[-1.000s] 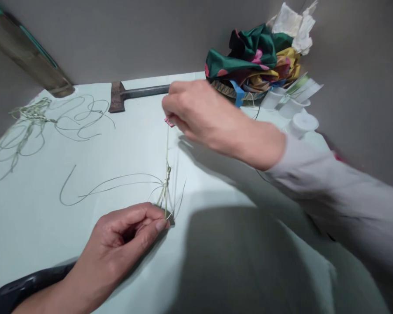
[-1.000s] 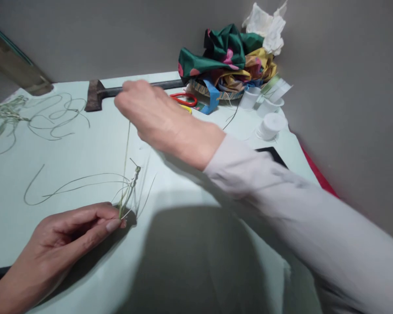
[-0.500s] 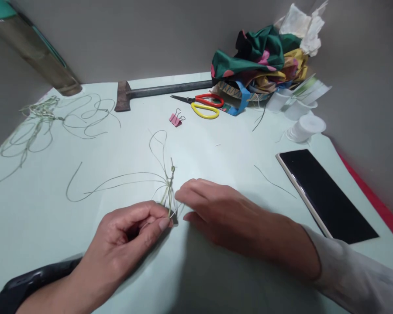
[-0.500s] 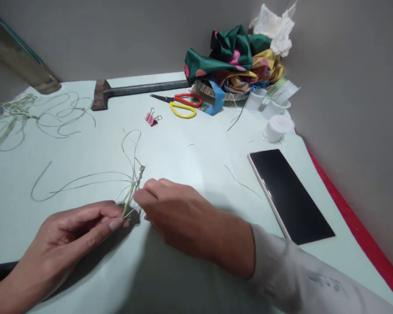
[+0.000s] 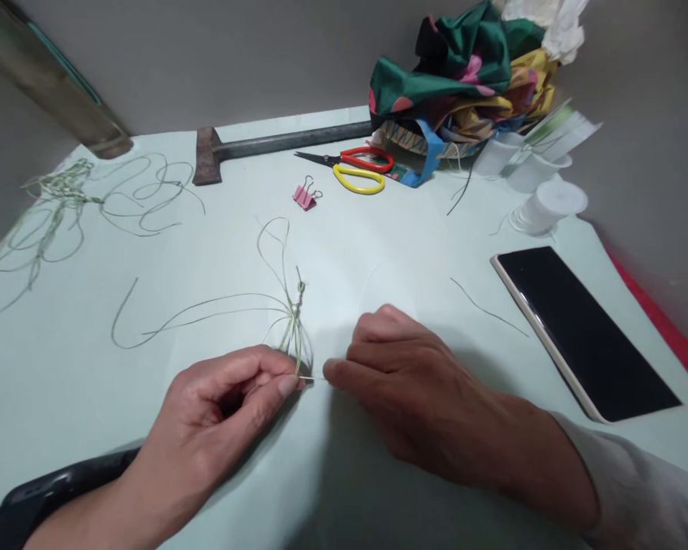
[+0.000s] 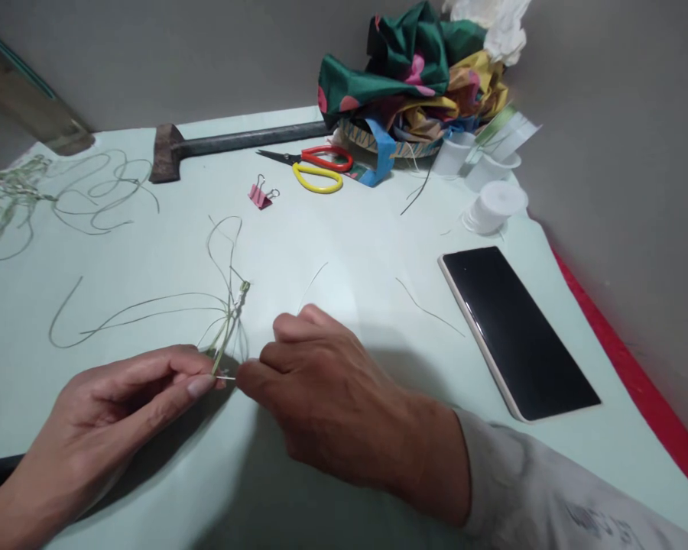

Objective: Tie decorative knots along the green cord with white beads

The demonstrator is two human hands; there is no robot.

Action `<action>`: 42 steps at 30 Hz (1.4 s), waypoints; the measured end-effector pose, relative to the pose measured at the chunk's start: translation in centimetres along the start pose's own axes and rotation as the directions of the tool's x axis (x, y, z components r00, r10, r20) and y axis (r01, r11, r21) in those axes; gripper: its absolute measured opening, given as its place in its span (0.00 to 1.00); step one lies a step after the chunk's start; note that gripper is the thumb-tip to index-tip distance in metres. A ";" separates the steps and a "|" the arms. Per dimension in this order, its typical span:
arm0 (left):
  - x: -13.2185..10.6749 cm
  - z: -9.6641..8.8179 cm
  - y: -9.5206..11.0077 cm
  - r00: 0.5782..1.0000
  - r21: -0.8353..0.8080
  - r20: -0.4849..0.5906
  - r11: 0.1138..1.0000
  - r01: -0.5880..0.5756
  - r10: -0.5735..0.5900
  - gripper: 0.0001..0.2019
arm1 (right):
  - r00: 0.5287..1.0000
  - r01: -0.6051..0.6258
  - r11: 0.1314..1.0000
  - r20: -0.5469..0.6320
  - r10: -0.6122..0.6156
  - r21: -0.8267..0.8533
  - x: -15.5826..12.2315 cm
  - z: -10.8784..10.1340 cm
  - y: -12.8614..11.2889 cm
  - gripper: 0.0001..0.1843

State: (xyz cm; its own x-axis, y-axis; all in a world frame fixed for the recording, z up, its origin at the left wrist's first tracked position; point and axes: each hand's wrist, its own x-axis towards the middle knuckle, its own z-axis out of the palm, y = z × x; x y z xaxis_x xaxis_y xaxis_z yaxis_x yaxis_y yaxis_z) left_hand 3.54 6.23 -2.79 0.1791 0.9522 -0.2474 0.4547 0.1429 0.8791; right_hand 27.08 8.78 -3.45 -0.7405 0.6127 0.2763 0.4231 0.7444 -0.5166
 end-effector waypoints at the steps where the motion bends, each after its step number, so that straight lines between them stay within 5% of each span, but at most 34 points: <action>1: -0.1 0.0 0.0 1.000 0.005 -0.004 1.000 -0.002 0.002 0.12 | 0.999 0.000 1.000 -0.045 0.001 0.015 0.1 0.0 0.0 0.15; 5: -0.1 0.0 0.2 1.000 -0.002 0.006 1.000 -0.002 0.002 0.14 | 0.996 -0.065 0.976 -0.042 0.075 0.207 0.4 -0.3 -0.4 0.16; 10: 0.0 0.2 -0.3 0.999 -0.012 0.016 0.999 -0.034 0.034 0.15 | 0.967 -0.243 0.906 0.018 0.253 0.348 1.4 0.2 -1.3 0.03; 15: 0.2 0.2 -0.4 0.993 0.072 0.045 0.991 -0.113 0.110 0.14 | 0.918 -0.374 0.790 0.074 0.389 0.486 2.5 0.8 -0.9 0.05; 27: 0.6 0.5 0.2 0.967 0.178 -0.027 0.953 -0.245 0.253 0.12 | 0.797 -0.574 0.609 0.204 0.568 0.548 2.5 0.5 -0.4 0.04; 38: 0.5 0.6 0.1 0.939 0.248 -0.030 0.912 -0.325 0.343 0.13 | 0.779 -0.592 0.577 0.219 0.587 0.562 2.4 0.7 -0.2 0.06; 42: 0.5 0.7 -0.1 0.915 0.286 -0.027 0.880 -0.379 0.403 0.13 | 0.764 -0.618 0.572 0.239 0.600 0.540 3.3 0.3 0.1 0.14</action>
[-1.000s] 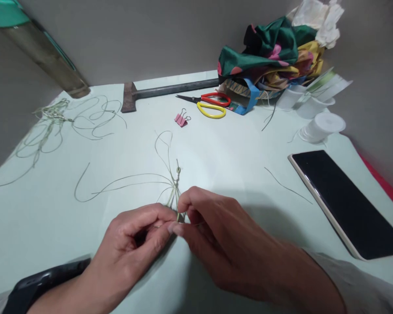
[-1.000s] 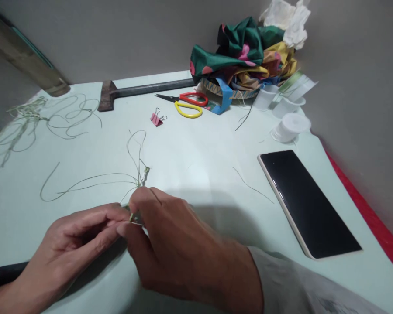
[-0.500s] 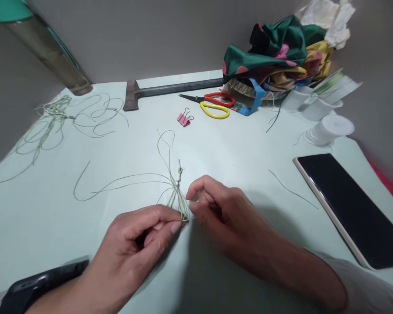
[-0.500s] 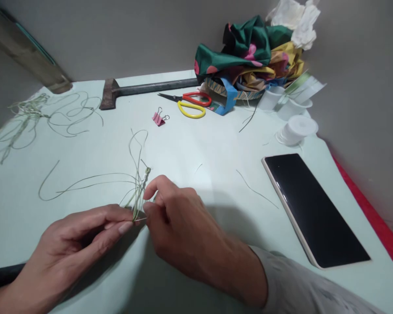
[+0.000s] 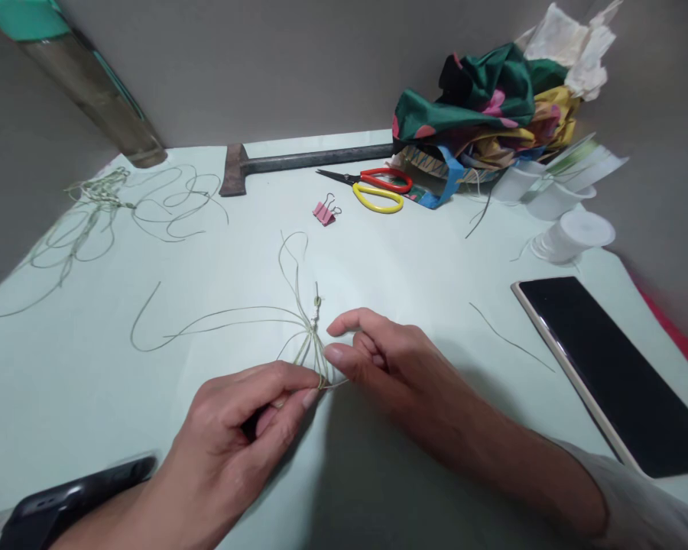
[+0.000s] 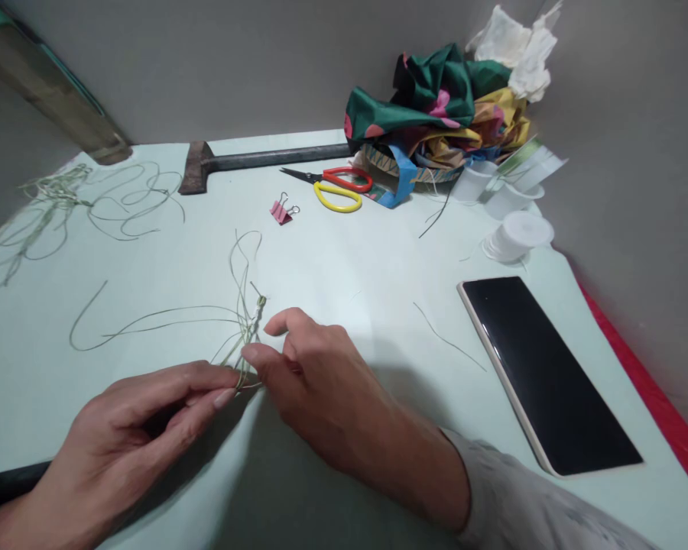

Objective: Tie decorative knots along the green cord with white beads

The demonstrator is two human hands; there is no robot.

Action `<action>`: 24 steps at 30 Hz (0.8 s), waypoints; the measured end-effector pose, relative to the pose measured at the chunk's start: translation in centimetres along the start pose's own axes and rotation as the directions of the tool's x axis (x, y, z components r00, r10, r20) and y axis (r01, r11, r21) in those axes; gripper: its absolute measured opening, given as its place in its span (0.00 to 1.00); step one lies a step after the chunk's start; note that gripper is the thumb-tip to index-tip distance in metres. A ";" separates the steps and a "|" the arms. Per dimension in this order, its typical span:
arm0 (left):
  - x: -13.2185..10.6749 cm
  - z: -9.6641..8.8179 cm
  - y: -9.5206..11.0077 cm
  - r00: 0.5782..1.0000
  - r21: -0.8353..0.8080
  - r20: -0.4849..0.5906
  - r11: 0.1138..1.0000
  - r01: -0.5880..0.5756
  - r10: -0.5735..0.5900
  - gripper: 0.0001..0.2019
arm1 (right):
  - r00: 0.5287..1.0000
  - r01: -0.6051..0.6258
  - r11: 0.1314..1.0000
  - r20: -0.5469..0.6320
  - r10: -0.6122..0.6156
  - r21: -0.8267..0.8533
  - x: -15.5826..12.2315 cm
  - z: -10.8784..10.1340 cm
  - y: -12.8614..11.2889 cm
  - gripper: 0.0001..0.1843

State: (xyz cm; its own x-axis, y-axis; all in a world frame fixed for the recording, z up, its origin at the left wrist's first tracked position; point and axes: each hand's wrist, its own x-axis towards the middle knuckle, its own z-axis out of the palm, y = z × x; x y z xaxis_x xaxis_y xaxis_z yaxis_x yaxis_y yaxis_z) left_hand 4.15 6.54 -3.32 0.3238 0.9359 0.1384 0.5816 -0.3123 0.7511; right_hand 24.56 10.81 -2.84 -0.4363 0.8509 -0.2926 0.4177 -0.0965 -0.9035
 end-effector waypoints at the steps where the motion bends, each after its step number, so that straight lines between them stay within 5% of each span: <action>1: 0.0 0.1 -0.1 1.000 0.010 0.003 1.000 -0.009 0.009 0.13 | 1.000 -0.024 1.000 0.019 0.024 -0.001 0.2 -0.1 -0.2 0.15; 7: -0.4 0.3 -0.3 1.000 0.013 -0.007 1.000 0.002 -0.002 0.11 | 0.992 -0.055 0.998 0.112 0.051 0.032 0.7 -0.6 0.0 0.12; 14: -0.6 0.4 -0.2 0.982 -0.128 -0.032 0.975 0.179 -0.185 0.05 | 0.995 -0.038 0.994 0.097 0.029 0.099 0.1 -0.9 0.6 0.06; 18: -0.5 0.2 -0.2 0.989 -0.065 0.046 0.988 0.140 -0.138 0.10 | 0.995 -0.079 0.981 0.071 0.067 0.179 0.8 -1.3 0.6 0.08; 24: -0.7 -0.1 -0.3 0.997 0.045 0.078 0.999 0.026 -0.029 0.14 | 0.996 0.064 0.997 -0.062 -0.061 0.047 3.1 -2.3 1.4 0.10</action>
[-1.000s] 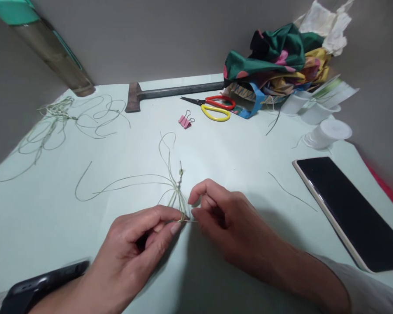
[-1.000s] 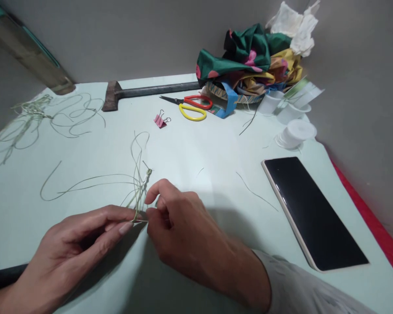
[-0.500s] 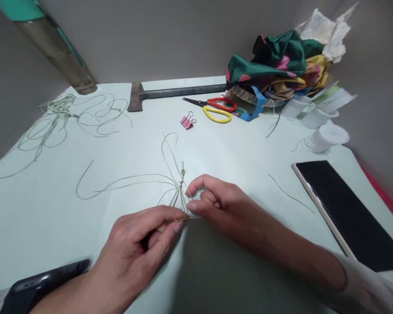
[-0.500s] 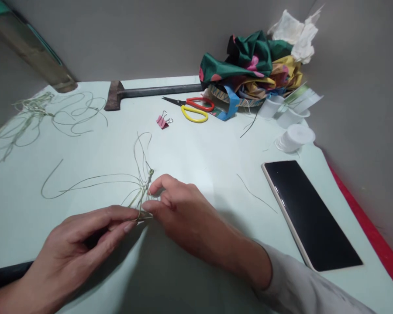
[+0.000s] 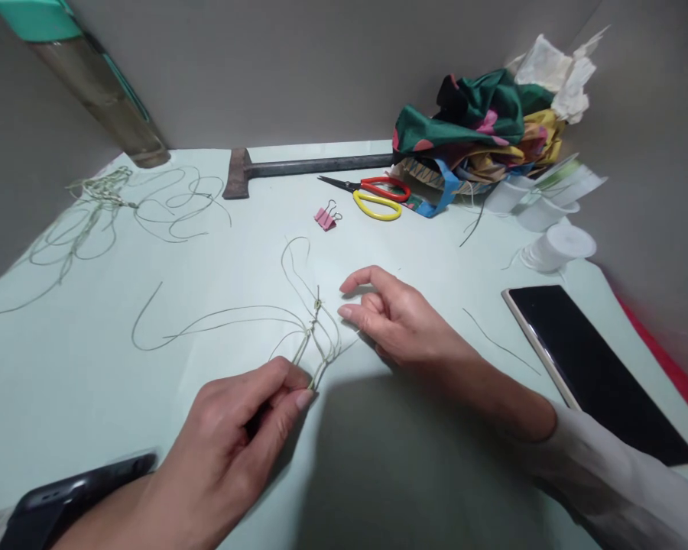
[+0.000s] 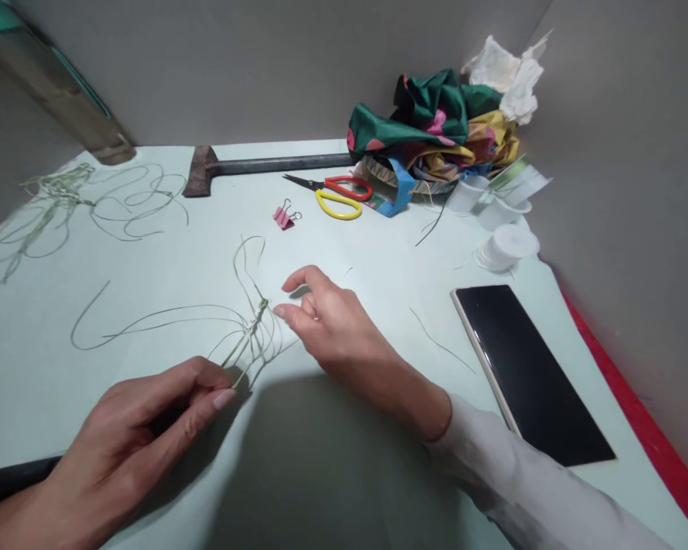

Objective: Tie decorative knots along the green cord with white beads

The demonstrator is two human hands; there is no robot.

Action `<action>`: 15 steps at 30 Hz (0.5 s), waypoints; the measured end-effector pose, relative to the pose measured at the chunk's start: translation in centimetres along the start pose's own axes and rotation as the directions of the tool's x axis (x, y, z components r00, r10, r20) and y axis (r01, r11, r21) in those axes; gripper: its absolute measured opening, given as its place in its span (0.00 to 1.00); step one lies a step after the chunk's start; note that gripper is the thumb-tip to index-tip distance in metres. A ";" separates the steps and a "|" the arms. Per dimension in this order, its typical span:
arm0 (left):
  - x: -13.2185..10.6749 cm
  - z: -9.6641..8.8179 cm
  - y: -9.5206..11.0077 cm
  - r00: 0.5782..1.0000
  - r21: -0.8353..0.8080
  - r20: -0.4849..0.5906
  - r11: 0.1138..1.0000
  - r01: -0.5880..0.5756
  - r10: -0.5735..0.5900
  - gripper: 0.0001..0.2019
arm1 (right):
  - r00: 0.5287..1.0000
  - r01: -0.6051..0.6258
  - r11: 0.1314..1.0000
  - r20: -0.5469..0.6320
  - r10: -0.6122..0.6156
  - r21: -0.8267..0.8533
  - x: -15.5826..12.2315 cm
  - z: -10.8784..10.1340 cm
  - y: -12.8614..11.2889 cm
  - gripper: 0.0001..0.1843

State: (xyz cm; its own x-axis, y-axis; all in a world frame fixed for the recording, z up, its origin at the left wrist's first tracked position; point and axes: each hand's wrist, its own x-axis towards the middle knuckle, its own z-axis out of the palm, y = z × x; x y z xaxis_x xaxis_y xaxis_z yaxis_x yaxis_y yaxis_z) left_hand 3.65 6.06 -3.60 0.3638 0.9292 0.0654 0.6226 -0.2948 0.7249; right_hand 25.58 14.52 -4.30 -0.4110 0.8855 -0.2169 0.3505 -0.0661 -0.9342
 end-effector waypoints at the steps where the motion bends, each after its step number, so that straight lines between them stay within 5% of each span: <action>1: -0.1 0.0 -0.1 1.000 0.005 -0.001 1.000 -0.016 0.016 0.14 | 0.999 0.025 0.999 -0.042 -0.027 -0.048 0.3 -0.1 0.1 0.10; 5: -0.4 0.1 -0.3 0.999 0.029 0.000 0.999 -0.044 0.044 0.12 | 0.979 0.099 0.966 -0.150 -0.138 -0.241 0.8 0.0 -0.1 0.08; 15: -0.3 0.3 -0.4 0.974 0.192 0.061 0.955 -0.225 0.217 0.15 | 0.924 0.158 0.891 -0.253 -0.285 -0.426 4.4 0.4 -1.0 0.11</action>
State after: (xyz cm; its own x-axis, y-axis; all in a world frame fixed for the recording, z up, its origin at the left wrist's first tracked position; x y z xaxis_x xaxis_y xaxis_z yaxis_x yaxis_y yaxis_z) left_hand 3.50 5.85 -4.13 0.5318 0.8277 0.1792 0.6459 -0.5333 0.5463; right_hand 23.06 18.33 -4.50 -0.2667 0.9539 0.1377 0.6056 0.2770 -0.7461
